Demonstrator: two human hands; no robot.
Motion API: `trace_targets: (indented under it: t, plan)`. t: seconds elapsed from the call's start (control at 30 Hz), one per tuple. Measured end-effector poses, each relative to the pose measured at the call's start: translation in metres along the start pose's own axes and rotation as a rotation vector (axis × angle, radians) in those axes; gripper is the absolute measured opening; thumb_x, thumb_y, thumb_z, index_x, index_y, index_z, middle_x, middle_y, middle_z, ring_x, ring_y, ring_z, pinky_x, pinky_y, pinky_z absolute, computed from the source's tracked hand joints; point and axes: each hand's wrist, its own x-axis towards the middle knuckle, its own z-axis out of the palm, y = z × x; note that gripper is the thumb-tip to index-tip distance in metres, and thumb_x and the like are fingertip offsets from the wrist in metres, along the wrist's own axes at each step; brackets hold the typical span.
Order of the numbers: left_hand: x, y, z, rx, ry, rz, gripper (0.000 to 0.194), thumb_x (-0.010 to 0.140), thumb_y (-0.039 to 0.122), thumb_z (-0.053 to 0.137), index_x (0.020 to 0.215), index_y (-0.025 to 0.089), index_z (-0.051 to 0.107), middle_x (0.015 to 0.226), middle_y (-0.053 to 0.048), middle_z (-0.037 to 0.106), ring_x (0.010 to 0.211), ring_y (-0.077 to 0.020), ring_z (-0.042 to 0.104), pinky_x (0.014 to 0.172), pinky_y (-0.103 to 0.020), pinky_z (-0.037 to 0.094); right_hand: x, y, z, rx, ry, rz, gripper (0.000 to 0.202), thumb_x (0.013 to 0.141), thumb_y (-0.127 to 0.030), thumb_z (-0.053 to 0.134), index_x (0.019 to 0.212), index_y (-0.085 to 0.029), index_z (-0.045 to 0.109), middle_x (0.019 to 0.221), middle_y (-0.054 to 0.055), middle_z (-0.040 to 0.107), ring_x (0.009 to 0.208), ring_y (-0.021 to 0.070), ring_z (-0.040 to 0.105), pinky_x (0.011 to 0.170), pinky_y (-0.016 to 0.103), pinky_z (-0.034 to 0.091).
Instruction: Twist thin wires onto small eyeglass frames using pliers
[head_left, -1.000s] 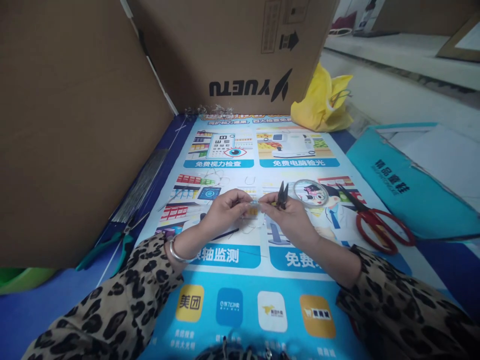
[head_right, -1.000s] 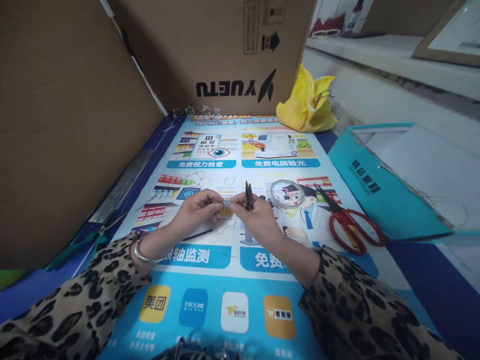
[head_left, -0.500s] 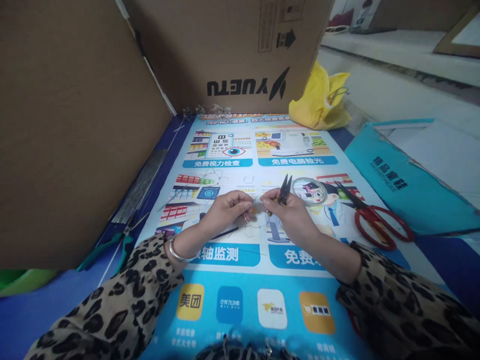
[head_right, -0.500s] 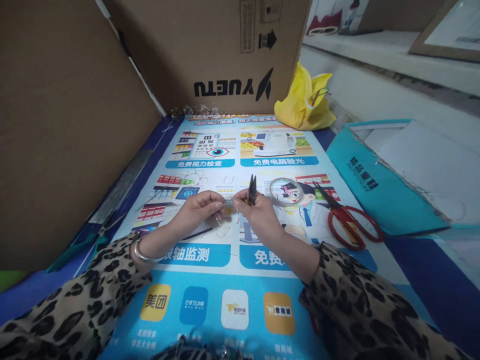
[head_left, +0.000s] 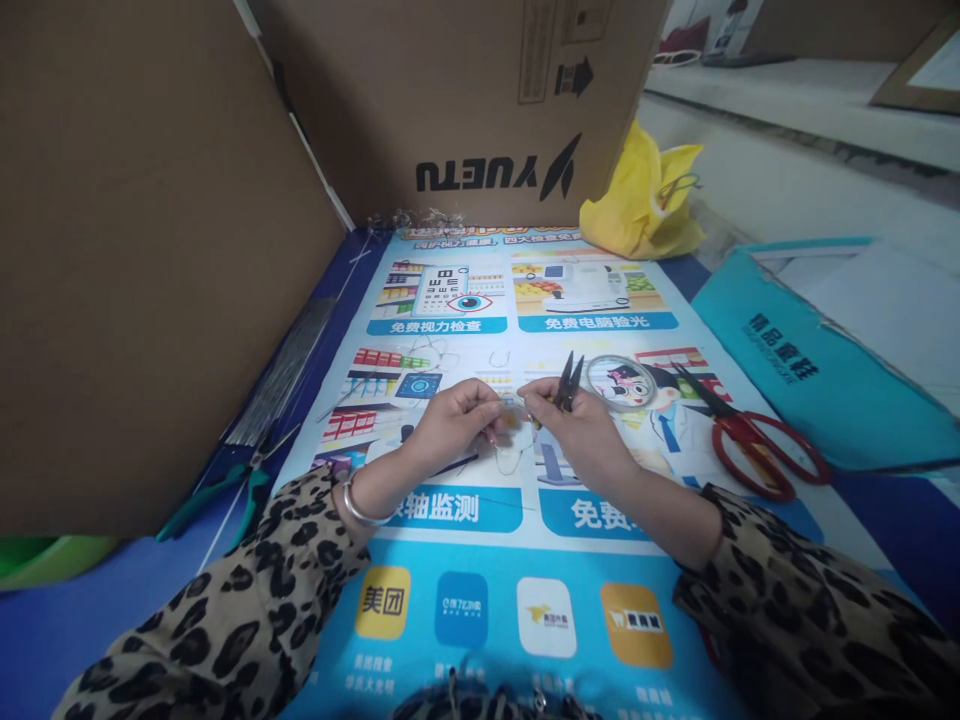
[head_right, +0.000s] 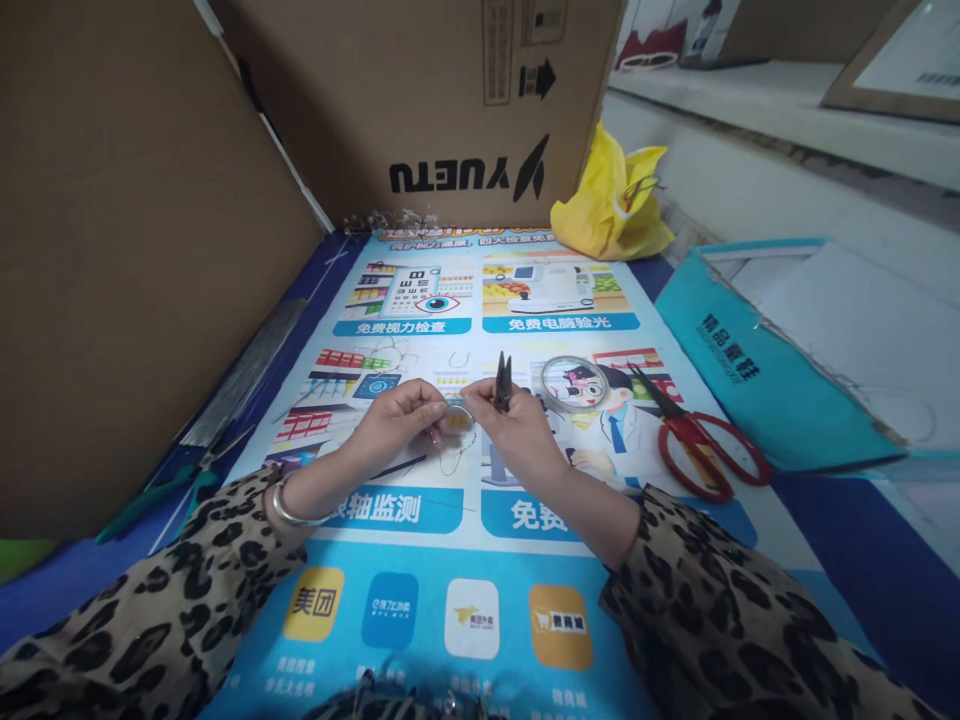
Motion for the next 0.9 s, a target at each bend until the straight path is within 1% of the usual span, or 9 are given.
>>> trace_targets:
  t: [0.1, 0.2, 0.37, 0.47, 0.63, 0.9]
  plan:
    - [0.0, 0.001, -0.001, 0.021, 0.052, 0.004, 0.022, 0.078, 0.034, 0.061, 0.076, 0.015, 0.049, 0.062, 0.002, 0.061, 0.049, -0.008, 0.056, 0.048, -0.019, 0.043, 0.0, 0.001, -0.001, -0.016, -0.019, -0.004, 0.022, 0.078, -0.041, 0.058, 0.079, -0.019, 0.062, 0.07, -0.001, 0.059, 0.067, 0.0129, 0.051, 0.065, 0.028, 0.04]
    - [0.0, 0.0, -0.001, 0.006, 0.069, 0.023, 0.023, 0.078, 0.034, 0.061, 0.076, 0.016, 0.048, 0.061, 0.002, 0.06, 0.05, -0.0088, 0.056, 0.051, -0.021, 0.045, -0.001, 0.001, 0.0, -0.044, -0.013, -0.004, 0.02, 0.078, -0.038, 0.058, 0.074, -0.019, 0.061, 0.069, -0.001, 0.058, 0.066, 0.0126, 0.051, 0.064, 0.028, 0.04]
    - [0.002, -0.005, 0.0, -0.011, 0.039, 0.063, 0.024, 0.082, 0.038, 0.057, 0.076, 0.016, 0.05, 0.065, 0.002, 0.059, 0.055, -0.0093, 0.058, 0.056, -0.022, 0.046, -0.001, 0.002, 0.002, -0.068, 0.012, -0.01, 0.016, 0.075, -0.035, 0.06, 0.072, -0.019, 0.059, 0.065, -0.002, 0.057, 0.062, 0.0118, 0.049, 0.06, 0.027, 0.039]
    - [0.002, -0.005, 0.001, -0.051, 0.019, 0.051, 0.026, 0.082, 0.039, 0.057, 0.076, 0.015, 0.049, 0.065, 0.002, 0.059, 0.055, -0.0091, 0.057, 0.056, -0.022, 0.045, -0.001, 0.005, 0.003, -0.046, 0.01, -0.009, 0.016, 0.075, -0.035, 0.06, 0.073, -0.019, 0.058, 0.064, -0.002, 0.057, 0.061, 0.0121, 0.05, 0.06, 0.028, 0.039]
    - [0.002, -0.008, 0.001, -0.128, -0.036, 0.028, 0.028, 0.08, 0.041, 0.059, 0.075, 0.016, 0.049, 0.064, 0.002, 0.058, 0.053, -0.0089, 0.056, 0.055, -0.022, 0.044, 0.0, 0.008, 0.003, -0.018, -0.031, -0.015, 0.016, 0.075, -0.035, 0.06, 0.072, -0.02, 0.058, 0.063, -0.002, 0.057, 0.059, 0.0119, 0.049, 0.06, 0.028, 0.039]
    - [0.002, -0.009, 0.002, -0.101, -0.061, 0.017, 0.029, 0.081, 0.043, 0.058, 0.075, 0.015, 0.049, 0.066, 0.002, 0.057, 0.052, -0.0088, 0.055, 0.053, -0.023, 0.043, -0.002, 0.001, 0.003, -0.01, -0.036, -0.02, 0.015, 0.075, -0.033, 0.059, 0.07, -0.02, 0.056, 0.061, -0.002, 0.057, 0.058, 0.0114, 0.048, 0.058, 0.028, 0.038]
